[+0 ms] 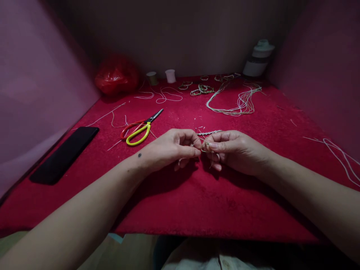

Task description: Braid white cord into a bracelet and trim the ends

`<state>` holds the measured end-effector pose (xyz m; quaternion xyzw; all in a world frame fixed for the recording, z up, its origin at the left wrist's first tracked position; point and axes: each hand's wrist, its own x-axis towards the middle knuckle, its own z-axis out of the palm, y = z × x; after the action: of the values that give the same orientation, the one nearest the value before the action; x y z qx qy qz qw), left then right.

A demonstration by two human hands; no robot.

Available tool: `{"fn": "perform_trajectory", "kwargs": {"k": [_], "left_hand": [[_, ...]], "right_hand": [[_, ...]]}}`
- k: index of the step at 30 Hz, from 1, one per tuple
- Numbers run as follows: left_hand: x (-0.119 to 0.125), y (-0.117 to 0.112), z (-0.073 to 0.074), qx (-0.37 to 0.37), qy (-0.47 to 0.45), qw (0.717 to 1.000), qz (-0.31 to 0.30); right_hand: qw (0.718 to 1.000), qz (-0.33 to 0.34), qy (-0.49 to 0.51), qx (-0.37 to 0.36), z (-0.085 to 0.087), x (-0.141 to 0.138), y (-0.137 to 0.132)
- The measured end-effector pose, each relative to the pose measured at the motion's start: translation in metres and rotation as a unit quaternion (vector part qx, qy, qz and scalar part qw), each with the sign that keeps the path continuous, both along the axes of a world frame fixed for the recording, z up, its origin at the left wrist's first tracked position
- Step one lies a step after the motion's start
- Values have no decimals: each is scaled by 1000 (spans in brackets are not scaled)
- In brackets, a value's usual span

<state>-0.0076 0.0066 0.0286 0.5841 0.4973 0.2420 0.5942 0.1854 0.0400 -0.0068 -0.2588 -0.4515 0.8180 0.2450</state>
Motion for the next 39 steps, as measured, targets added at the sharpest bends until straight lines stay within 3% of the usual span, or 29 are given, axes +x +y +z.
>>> {"fn": "perform_trajectory", "kwargs": {"k": [5,12,19,29,39], "left_hand": [[-2,-2,6,-13,-35,999,3],[2,-5,2,3,-11,999,-33],[5,-7,-3,-70,-111,991,-27],[-4,1,-9,-159,-163,970,-87],[-9,3,-11,-182,-163,961,-133]], "right_hand": [[1000,1,-16,3,3,0,0],[1000,6,-31,-4,4,0,-2],[999,20,-38,20,4,-1,-4],[998,59,6,-10,5,-1,-8],[994,104,25,-24,3,-2,-9]]}}
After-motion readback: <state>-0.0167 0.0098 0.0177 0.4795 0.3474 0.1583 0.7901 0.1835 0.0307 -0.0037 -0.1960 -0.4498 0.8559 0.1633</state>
